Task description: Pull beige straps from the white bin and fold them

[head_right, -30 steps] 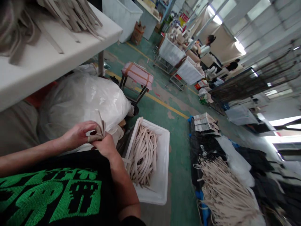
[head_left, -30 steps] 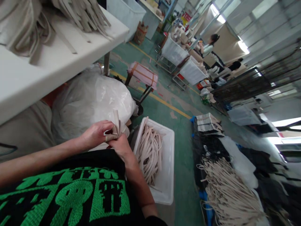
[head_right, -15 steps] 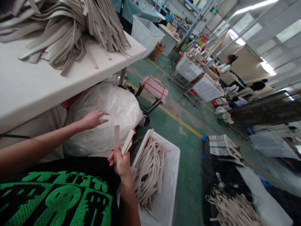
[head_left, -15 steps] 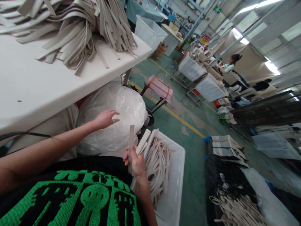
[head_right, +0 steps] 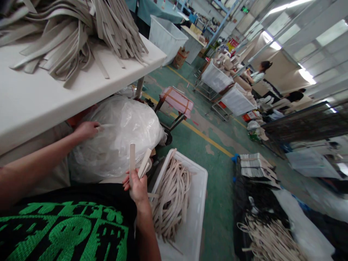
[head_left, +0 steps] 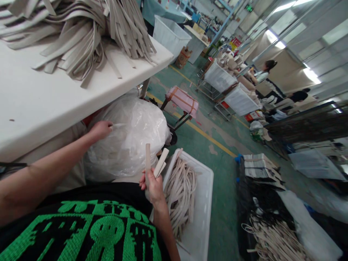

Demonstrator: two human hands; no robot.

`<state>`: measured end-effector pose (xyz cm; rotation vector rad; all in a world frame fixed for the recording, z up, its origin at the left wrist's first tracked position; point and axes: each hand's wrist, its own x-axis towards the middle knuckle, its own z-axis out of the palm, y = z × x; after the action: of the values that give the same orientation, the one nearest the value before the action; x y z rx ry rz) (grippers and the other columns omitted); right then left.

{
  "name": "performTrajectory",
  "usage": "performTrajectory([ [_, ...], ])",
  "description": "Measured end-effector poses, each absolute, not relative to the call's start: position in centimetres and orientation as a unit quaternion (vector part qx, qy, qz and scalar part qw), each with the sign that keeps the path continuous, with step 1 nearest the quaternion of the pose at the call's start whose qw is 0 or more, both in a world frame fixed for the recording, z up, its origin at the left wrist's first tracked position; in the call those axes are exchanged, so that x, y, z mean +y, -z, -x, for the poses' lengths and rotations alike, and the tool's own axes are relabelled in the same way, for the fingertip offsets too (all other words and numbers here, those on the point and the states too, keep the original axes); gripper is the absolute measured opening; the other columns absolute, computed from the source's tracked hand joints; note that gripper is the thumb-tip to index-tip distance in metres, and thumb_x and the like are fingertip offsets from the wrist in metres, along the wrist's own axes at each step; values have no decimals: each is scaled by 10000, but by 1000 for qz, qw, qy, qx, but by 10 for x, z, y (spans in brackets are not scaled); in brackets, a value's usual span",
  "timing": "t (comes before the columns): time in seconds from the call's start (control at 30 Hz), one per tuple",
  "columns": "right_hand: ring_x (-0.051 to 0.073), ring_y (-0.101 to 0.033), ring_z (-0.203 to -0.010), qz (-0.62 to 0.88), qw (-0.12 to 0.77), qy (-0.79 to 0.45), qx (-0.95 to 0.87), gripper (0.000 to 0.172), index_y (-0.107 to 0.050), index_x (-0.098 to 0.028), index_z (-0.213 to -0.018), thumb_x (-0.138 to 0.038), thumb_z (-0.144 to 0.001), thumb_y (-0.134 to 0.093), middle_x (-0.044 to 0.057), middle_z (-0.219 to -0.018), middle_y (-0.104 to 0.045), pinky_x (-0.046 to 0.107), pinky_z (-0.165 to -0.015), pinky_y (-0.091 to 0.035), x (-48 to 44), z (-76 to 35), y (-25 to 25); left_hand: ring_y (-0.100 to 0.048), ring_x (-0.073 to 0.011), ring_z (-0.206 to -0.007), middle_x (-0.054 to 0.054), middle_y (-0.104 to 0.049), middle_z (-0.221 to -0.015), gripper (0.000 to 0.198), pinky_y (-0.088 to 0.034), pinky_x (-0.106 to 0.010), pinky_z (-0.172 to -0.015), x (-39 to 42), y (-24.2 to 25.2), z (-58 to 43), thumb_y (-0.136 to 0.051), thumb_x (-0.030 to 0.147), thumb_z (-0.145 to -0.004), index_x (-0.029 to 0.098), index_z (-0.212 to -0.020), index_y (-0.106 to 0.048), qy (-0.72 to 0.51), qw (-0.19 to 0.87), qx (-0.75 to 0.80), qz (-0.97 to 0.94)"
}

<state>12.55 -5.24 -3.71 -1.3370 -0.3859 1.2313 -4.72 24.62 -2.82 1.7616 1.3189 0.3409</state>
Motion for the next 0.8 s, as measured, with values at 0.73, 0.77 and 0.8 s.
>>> performTrajectory([
  [0.73, 56, -412, -396, 577, 640, -455, -223, 358, -751, -163, -842, -517, -892, -728, 62, -825, -823, 257, -545, -561, 32, -151, -20, -536, -172, -615, 2, -643, -638, 429, -436, -267, -592, 129, 10, 53, -729, 630, -729, 201, -723, -739, 8, 618, 311, -722],
  [0.77, 53, -405, -396, 582, 647, -443, -217, 334, -743, -159, -839, -487, -904, -719, 73, -857, -829, 254, -538, -559, 38, -159, -24, -540, -177, -615, -6, -656, -637, 435, -439, -272, -595, 131, 11, 55, -731, 639, -720, 204, -717, -746, 7, 620, 319, -717],
  [0.8, 52, -406, -399, 586, 653, -431, -211, 315, -737, -154, -839, -459, -914, -712, 80, -868, -829, 250, -533, -556, 44, -167, -27, -550, -184, -622, -17, -672, -644, 440, -445, -277, -606, 131, 11, 57, -730, 646, -715, 206, -706, -748, 3, 622, 326, -712],
])
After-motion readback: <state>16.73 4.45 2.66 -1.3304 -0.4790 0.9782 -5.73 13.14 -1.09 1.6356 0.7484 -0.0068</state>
